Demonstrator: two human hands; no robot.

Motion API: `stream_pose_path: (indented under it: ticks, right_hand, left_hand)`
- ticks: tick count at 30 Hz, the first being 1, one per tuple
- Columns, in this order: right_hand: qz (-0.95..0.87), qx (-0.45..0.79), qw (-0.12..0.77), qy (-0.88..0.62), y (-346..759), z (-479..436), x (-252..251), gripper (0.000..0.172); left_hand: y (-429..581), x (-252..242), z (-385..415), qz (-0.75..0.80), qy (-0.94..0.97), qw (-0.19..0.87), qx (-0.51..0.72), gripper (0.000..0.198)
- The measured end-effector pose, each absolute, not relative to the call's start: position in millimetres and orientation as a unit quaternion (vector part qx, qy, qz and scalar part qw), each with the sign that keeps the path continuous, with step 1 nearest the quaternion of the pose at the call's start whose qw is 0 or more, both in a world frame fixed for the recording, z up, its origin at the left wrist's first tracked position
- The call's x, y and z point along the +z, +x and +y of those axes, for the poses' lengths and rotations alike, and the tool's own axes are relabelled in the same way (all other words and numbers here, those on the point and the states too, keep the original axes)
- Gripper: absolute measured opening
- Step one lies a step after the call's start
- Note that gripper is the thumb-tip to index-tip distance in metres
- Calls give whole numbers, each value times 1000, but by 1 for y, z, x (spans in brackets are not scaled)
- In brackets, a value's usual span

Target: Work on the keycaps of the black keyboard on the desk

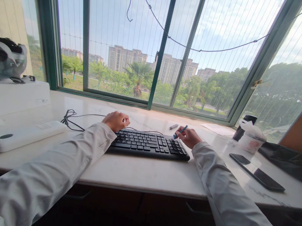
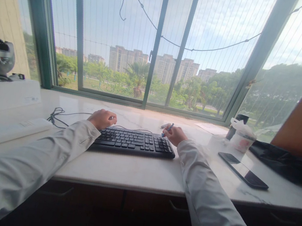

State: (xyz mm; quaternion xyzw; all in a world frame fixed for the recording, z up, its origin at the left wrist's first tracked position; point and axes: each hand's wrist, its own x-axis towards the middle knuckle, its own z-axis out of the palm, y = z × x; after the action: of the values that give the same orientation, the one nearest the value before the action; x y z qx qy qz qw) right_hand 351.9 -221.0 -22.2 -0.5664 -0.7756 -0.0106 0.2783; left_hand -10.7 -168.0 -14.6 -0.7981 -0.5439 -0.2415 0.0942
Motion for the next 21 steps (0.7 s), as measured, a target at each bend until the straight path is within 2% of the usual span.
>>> stream_pose_path:
  ticks: [7, 21]
  right_hand:
    - [-783, 6, 256, -566, 350, -224, -19, 14]
    - [-793, 148, 301, -508, 347, -233, -14, 17]
  left_hand:
    - [-10, -14, -169, -541, -801, 94, -238, 33]
    - [-10, -14, -168, -543, -800, 96, -235, 34]
